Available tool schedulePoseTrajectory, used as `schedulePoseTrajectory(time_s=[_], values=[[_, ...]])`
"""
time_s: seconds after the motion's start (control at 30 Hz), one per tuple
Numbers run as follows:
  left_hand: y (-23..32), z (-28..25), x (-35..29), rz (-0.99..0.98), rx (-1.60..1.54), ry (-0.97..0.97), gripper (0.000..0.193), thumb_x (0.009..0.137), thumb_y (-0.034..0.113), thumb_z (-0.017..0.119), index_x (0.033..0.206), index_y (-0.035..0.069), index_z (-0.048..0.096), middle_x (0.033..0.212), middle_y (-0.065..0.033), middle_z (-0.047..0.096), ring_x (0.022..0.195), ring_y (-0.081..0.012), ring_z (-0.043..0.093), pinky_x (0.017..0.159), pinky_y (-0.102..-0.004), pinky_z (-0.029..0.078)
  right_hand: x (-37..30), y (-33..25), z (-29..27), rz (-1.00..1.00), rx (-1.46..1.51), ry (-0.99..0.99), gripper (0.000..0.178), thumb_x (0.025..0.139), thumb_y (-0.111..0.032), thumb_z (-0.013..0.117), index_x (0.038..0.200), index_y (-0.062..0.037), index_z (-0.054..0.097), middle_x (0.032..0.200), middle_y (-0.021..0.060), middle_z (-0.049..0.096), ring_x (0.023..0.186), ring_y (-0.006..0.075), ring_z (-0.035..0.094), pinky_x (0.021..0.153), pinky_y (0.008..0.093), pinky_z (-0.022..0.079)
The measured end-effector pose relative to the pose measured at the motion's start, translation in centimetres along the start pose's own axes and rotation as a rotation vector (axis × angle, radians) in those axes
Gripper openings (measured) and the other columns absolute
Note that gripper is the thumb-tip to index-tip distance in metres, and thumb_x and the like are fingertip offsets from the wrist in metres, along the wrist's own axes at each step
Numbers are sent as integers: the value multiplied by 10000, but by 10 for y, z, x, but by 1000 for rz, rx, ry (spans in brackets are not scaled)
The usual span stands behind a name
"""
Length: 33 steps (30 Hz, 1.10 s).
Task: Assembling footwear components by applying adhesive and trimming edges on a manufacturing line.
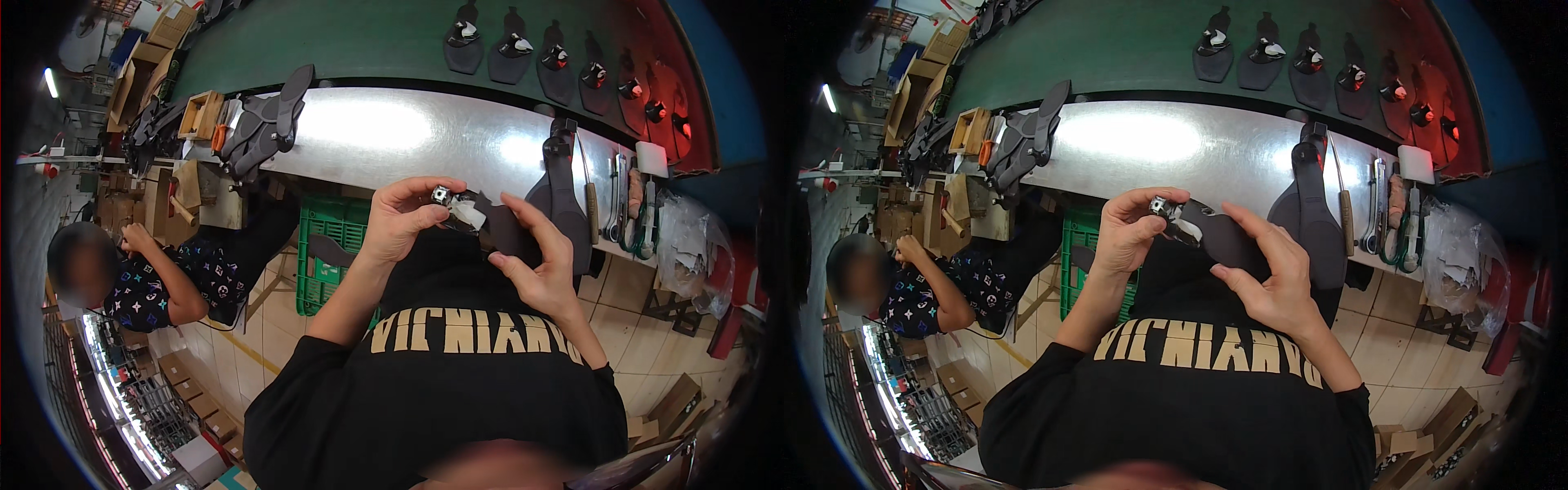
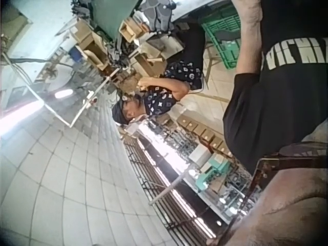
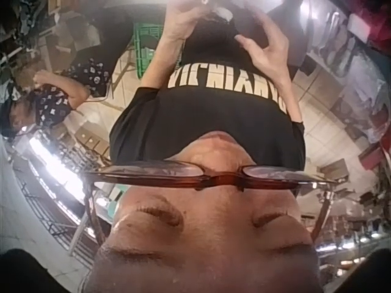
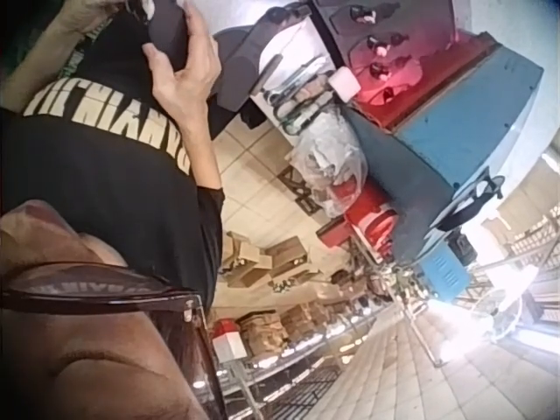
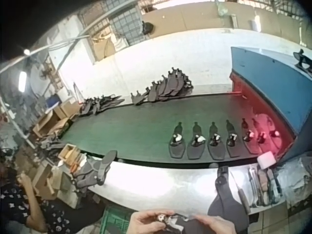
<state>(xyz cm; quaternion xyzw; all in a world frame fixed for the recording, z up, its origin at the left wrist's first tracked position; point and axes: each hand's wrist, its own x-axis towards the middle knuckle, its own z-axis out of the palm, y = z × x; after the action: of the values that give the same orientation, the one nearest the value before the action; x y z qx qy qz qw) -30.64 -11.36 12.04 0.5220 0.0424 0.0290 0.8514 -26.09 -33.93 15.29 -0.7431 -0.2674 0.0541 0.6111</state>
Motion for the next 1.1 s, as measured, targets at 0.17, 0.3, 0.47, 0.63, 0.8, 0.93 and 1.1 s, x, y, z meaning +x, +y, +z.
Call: schedulePoseTrajectory(time_s=[0.17, 0.3, 0.47, 0.63, 0.8, 0.93, 1.1], values=[[-1, -1, 0, -4, 16, -10, 345, 782, -18, 690, 1119, -72, 644, 1153, -213, 656, 975, -217, 679, 769, -302, 604, -7, 3, 5, 167, 307, 77, 383, 701, -34, 799, 1008, -2, 573, 1051, 114, 642, 911, 155, 606, 838, 288, 484], [-1, -4, -1, -32, 32, 6, 349, 777, -13, 698, 1119, -66, 646, 1161, -213, 653, 986, -221, 675, 777, -306, 602, -11, 23, -6, 13, 167, -29, 350, 717, -20, 789, 988, 6, 569, 997, 93, 634, 838, 137, 605, 794, 265, 482], [-2, -6, -1, -18, 34, -26, 352, 770, -7, 716, 1114, -48, 652, 1165, -213, 651, 1010, -231, 666, 791, -314, 598, -7, 10, 0, -33, 78, -55, 386, 715, -3, 770, 1071, 16, 622, 1041, 117, 680, 856, 184, 643, 783, 279, 482], [-1, -4, -1, 5, 37, -46, 344, 752, -18, 737, 1089, -23, 663, 1156, -213, 653, 1055, -258, 651, 837, -329, 587, -4, 10, 1, -54, 25, -56, 443, 716, -2, 752, 1149, 6, 659, 1078, 145, 704, 896, 225, 671, 790, 298, 482], [-2, -3, -1, -19, 23, -58, 331, 741, -43, 735, 1064, -15, 669, 1148, -212, 656, 1072, -269, 646, 872, -348, 576, -5, 12, 1, -67, 7, -68, 413, 741, -8, 732, 1149, 2, 663, 1021, 138, 708, 886, 232, 669, 820, 308, 480], [-4, -4, -1, -22, 25, -59, 328, 738, -50, 731, 1059, -16, 671, 1149, -212, 655, 1068, -268, 648, 874, -350, 576, -6, 14, 2, -60, 31, -58, 405, 746, -5, 727, 1146, 0, 665, 1009, 140, 706, 884, 231, 668, 819, 309, 480], [-4, -5, -2, -32, 17, -66, 346, 727, -77, 718, 1066, -25, 674, 1150, -218, 656, 1061, -267, 652, 873, -342, 575, -5, 14, 2, -45, 56, -65, 412, 748, -6, 726, 1155, -1, 662, 968, 137, 703, 861, 227, 660, 815, 311, 480]])
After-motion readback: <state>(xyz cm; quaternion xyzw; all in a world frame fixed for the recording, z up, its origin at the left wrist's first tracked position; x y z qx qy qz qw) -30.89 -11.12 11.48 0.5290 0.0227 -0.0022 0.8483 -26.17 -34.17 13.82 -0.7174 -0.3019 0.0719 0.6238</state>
